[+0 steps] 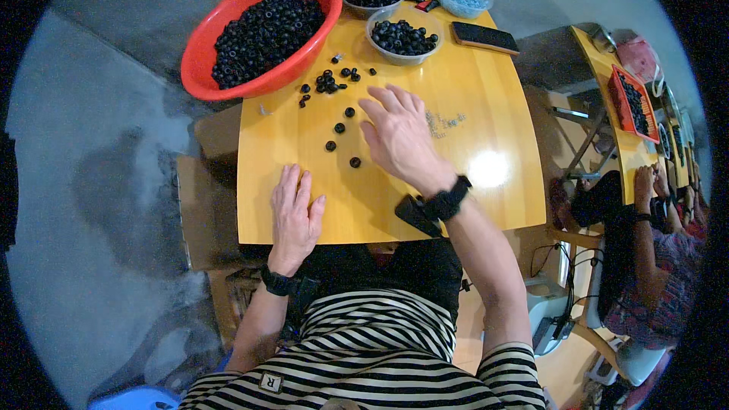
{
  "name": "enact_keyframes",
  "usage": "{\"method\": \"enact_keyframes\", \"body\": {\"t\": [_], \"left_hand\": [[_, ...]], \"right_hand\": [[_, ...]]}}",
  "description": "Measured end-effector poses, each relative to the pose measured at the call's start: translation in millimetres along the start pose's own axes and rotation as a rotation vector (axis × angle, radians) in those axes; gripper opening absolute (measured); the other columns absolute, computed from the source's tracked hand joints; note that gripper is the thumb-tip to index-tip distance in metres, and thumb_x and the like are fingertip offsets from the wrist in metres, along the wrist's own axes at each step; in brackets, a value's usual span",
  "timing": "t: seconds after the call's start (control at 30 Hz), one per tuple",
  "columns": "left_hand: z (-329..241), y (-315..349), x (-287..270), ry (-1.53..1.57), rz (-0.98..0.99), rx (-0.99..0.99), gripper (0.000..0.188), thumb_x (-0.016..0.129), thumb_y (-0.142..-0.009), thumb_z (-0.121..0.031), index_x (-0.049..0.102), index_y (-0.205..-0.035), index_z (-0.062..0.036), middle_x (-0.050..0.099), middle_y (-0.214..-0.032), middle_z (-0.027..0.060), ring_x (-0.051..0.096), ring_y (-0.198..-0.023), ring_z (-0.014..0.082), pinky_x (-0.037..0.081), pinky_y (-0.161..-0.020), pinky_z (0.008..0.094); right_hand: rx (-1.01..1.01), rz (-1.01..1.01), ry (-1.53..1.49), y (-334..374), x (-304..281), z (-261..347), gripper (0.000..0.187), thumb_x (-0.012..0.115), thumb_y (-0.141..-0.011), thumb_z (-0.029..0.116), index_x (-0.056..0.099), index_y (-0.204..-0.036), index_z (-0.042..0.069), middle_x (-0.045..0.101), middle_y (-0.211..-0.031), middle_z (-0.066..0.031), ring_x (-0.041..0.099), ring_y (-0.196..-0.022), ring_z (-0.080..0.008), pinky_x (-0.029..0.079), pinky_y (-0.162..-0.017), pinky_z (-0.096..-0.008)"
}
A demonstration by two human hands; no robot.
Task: The person assembles components by hand by picking up a black plastic piece and a small metal insert, fitting the insert into the piece, and placing the assembled unit onto the table.
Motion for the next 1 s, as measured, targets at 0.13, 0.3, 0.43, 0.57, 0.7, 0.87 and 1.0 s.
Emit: {"method": "enact_keyframes", "body": {"t": [0.13, 0.3, 0.43, 0.57, 0.7, 0.87, 1.0], "left_hand": [[-2.7, -3.5, 0.0, 0.000, -0.016, -0.003, 0.048, 0.062, -0.090, -0.020, 0.054, -0.127, 0.0084, 0.046, -0.139, 0.0279, 0.040, -0.133, 0.0436, 0.033, -0.108, 0.0507], [-1.8, -1.3, -2.3, 0.038, -0.032, -0.030, 0.048, 0.064, -0.087, -0.016, 0.054, -0.127, 0.0086, 0.046, -0.140, 0.0268, 0.042, -0.132, 0.0435, 0.034, -0.108, 0.0501], [-2.0, -3.5, -1.6, 0.040, -0.011, -0.041, 0.048, 0.065, -0.086, -0.015, 0.054, -0.127, 0.0080, 0.046, -0.141, 0.0260, 0.041, -0.133, 0.0430, 0.033, -0.108, 0.0497], [1.1, -2.1, -1.8, 0.042, 0.014, -0.033, 0.051, 0.066, -0.086, -0.015, 0.051, -0.130, 0.0055, 0.044, -0.143, 0.0255, 0.040, -0.134, 0.0432, 0.033, -0.108, 0.0505], [0.0, -2.8, -2.0, 0.047, 0.039, -0.023, 0.052, 0.065, -0.087, -0.016, 0.049, -0.132, 0.0036, 0.041, -0.144, 0.0253, 0.038, -0.135, 0.0434, 0.032, -0.109, 0.0514], [0.2, -3.8, -3.2, 0.045, 0.055, -0.008, 0.051, 0.065, -0.087, -0.017, 0.050, -0.131, 0.0033, 0.040, -0.144, 0.0262, 0.037, -0.135, 0.0437, 0.031, -0.109, 0.0518], [-0.1, -2.2, -2.7, 0.049, 0.047, 0.007, 0.050, 0.066, -0.086, -0.017, 0.051, -0.130, 0.0033, 0.040, -0.143, 0.0270, 0.037, -0.135, 0.0446, 0.032, -0.108, 0.0526]], "right_hand": [[0.080, -0.005, -0.047, -51.4, 42.1, -26.3, 0.043, 0.062, -0.087, 0.022, 0.057, -0.127, 0.008, 0.052, -0.134, -0.0198, 0.045, -0.126, -0.0397, 0.036, -0.105, -0.0510], [0.194, 0.073, 0.020, -76.6, 83.2, -37.4, 0.052, 0.057, -0.091, 0.035, 0.049, -0.138, 0.014, 0.046, -0.139, -0.0201, 0.043, -0.127, -0.0412, 0.035, -0.105, -0.0518], [0.137, 0.046, 0.056, -83.1, 92.5, -24.3, 0.048, 0.057, -0.091, 0.038, 0.053, -0.132, 0.014, 0.049, -0.135, -0.0185, 0.046, -0.122, -0.0386, 0.036, -0.101, -0.0541], [0.107, 0.061, 0.085, -91.2, 98.7, -6.0, 0.039, 0.059, -0.090, 0.035, 0.058, -0.123, 0.014, 0.054, -0.129, -0.0124, 0.048, -0.121, -0.0342, 0.038, -0.099, -0.0518], [0.048, 0.080, 0.076, -90.6, 103.9, 6.7, 0.039, 0.059, -0.089, 0.036, 0.059, -0.121, 0.014, 0.056, -0.122, -0.0104, 0.051, -0.116, -0.0318, 0.040, -0.097, -0.0476], [0.046, 0.053, 0.093, -92.9, 103.1, 22.4, 0.039, 0.061, -0.088, 0.037, 0.061, -0.120, 0.014, 0.056, -0.119, -0.0099, 0.053, -0.112, -0.0301, 0.041, -0.095, -0.0461], [0.036, 0.139, 0.106, -94.6, 111.1, 28.0, 0.032, 0.062, -0.088, 0.035, 0.063, -0.113, 0.015, 0.057, -0.114, -0.0108, 0.054, -0.109, -0.0302, 0.041, -0.091, -0.0468]]}}
Point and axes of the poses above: each hand's wrist, its own y-axis away from the middle knuckle, its own x-axis out of the palm, z = x × y, the point moved 5 cm from there along -y, towards the middle knuckle
